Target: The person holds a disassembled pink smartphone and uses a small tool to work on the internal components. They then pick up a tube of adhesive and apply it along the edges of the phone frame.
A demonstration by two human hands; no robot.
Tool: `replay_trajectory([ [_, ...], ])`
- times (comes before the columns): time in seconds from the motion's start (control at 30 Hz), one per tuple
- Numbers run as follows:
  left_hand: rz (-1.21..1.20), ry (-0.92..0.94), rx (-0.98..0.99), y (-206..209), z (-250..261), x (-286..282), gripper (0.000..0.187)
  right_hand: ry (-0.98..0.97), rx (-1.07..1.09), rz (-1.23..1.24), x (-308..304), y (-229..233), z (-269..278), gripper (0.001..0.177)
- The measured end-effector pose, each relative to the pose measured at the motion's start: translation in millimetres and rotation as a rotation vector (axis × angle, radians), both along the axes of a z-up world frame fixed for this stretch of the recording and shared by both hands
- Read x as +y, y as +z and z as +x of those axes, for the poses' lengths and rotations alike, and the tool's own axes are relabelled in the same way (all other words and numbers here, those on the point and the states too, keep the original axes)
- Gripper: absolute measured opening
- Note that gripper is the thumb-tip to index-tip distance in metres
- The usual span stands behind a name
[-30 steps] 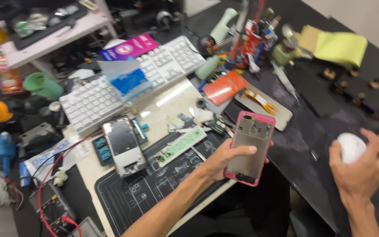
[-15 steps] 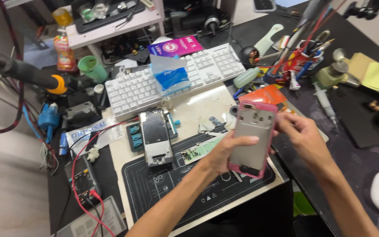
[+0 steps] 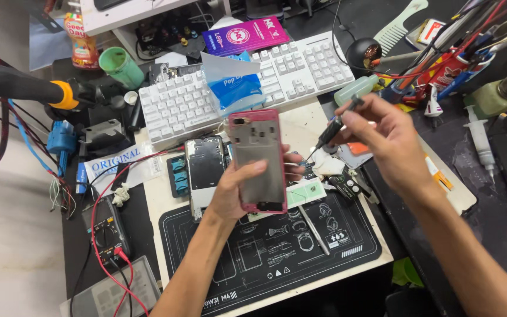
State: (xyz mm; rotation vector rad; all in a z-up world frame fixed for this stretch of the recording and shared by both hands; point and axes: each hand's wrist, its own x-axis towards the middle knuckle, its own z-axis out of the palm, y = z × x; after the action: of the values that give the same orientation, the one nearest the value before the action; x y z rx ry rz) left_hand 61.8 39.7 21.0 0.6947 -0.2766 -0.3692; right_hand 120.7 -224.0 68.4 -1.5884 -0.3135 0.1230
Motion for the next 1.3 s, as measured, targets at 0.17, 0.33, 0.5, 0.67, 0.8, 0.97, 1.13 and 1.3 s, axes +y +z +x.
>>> replay_trajectory([
  [0.17, 0.094, 0.110, 0.066, -12, -2, 3, 0.064, -0.002, 0.044, 0.141, 0, -26, -16, 0.019],
  [0.33, 0.135, 0.147, -0.016, -10, -7, 7, 0.063, 0.070, 0.005, 0.101, 6, -32, -54, 0.017],
  [0.5, 0.224, 0.247, -0.036, 3, -13, 10, 0.059, 0.123, -0.044, -0.144, 27, -24, -78, 0.013],
  [0.67, 0.273, 0.346, -0.068, 16, -12, 11, 0.052, 0.117, -0.056, -0.176, 39, -29, -84, 0.015],
  [0.8, 0.321, 0.377, -0.096, 17, -14, 12, 0.052, 0.120, -0.009, -0.169, 40, -39, -82, 0.015],
  [0.97, 0.357, 0.364, -0.107, -7, -10, 18, 0.057, 0.112, -0.018, -0.161, 38, -39, -80, 0.015],
  [1.13, 0.455, 0.460, -0.121, -9, -22, 20, 0.072, 0.039, -0.045, 0.013, 23, -26, -71, 0.013],
  [1.3, 0.625, 0.385, -0.248, -9, -34, 12, 0.028, -0.085, -0.141, 0.184, 7, -14, -71, 0.004],
])
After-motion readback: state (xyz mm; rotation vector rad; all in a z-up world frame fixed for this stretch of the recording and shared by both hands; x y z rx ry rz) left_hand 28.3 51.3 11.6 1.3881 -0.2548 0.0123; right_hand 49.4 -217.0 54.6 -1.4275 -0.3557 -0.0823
